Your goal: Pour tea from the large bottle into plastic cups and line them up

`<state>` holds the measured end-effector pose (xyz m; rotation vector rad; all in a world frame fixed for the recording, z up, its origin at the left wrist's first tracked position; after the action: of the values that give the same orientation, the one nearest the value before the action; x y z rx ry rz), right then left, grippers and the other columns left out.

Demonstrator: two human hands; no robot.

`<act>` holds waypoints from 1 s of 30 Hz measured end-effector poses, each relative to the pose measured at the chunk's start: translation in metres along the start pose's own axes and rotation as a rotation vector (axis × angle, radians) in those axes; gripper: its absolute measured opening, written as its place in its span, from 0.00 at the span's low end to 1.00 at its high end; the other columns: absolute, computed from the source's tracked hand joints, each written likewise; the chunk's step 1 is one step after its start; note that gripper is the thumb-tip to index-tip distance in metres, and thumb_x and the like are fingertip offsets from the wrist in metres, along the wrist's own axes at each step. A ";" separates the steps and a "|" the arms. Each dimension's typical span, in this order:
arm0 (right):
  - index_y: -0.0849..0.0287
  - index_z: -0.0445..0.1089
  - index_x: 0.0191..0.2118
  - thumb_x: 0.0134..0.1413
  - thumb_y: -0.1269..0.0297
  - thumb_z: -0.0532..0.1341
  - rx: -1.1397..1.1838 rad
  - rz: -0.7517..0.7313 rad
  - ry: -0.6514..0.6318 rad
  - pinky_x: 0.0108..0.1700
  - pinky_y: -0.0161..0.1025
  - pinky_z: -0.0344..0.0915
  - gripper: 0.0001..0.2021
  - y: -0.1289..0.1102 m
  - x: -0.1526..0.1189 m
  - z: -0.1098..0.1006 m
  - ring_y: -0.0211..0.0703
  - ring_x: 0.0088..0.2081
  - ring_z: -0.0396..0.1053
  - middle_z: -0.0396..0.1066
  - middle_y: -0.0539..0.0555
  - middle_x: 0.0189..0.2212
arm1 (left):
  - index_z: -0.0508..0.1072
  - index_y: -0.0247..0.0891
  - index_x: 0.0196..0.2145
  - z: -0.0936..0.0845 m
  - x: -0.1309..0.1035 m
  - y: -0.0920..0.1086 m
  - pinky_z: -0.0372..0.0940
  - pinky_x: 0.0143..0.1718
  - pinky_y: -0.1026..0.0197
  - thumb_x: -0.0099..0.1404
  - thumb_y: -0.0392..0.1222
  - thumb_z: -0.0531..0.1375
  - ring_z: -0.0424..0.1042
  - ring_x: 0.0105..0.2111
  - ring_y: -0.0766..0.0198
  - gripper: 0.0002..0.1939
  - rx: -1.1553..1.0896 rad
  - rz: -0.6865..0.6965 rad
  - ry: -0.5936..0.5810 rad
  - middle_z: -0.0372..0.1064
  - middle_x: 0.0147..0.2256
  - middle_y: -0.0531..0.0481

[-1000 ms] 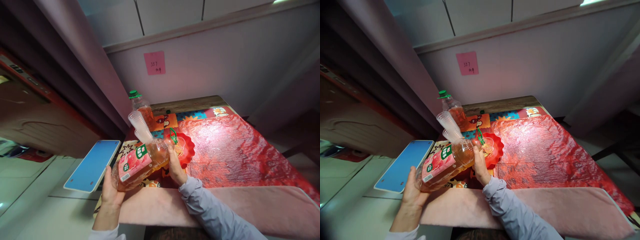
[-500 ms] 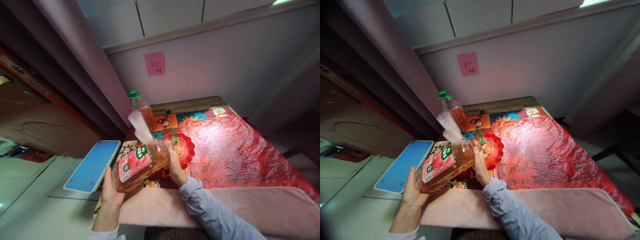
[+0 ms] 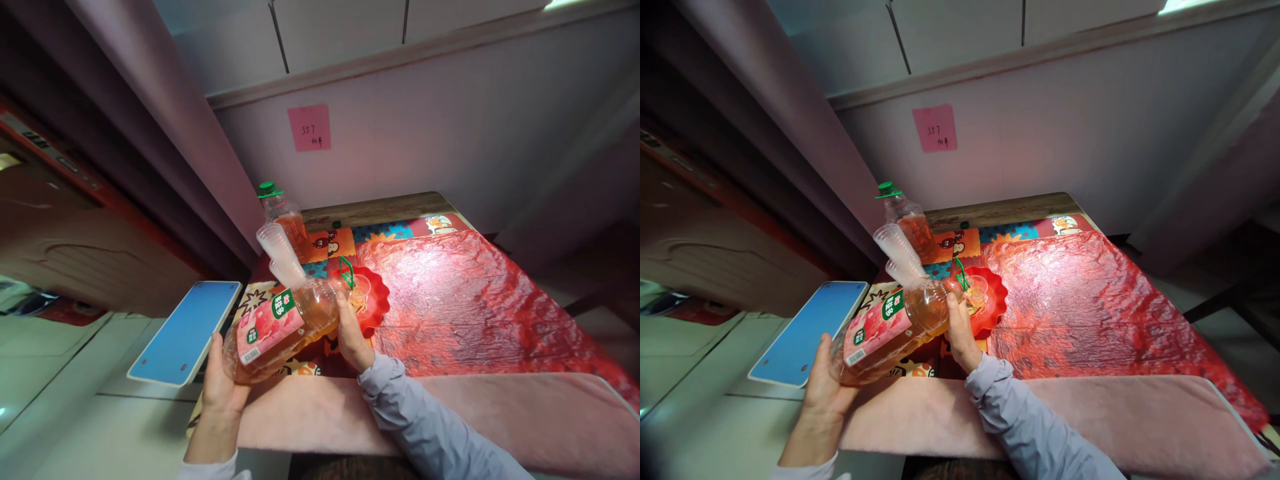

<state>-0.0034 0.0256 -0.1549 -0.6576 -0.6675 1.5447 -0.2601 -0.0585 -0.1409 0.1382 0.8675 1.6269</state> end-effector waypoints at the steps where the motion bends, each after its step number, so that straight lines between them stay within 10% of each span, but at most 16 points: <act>1: 0.52 0.80 0.61 0.66 0.27 0.65 -0.003 0.001 0.004 0.75 0.65 0.68 0.35 0.000 0.000 0.000 0.63 0.65 0.79 0.84 0.58 0.60 | 0.68 0.49 0.77 0.002 -0.001 0.000 0.71 0.67 0.31 0.82 0.59 0.56 0.82 0.62 0.38 0.32 -0.003 0.002 0.005 0.81 0.62 0.37; 30: 0.52 0.81 0.59 0.66 0.27 0.64 -0.001 0.017 -0.007 0.74 0.66 0.69 0.34 -0.001 -0.001 0.000 0.64 0.63 0.80 0.85 0.58 0.58 | 0.61 0.46 0.81 0.003 -0.001 0.001 0.75 0.64 0.36 0.82 0.60 0.57 0.84 0.58 0.39 0.37 0.001 0.012 0.015 0.81 0.61 0.35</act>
<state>-0.0033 0.0246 -0.1541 -0.6605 -0.6699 1.5631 -0.2584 -0.0581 -0.1378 0.1324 0.8800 1.6409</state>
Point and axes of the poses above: each hand's wrist, its own x-axis towards the middle knuckle, its own z-axis out of the palm, y = z × x, the point moved 2 cm from there along x, towards the middle knuckle
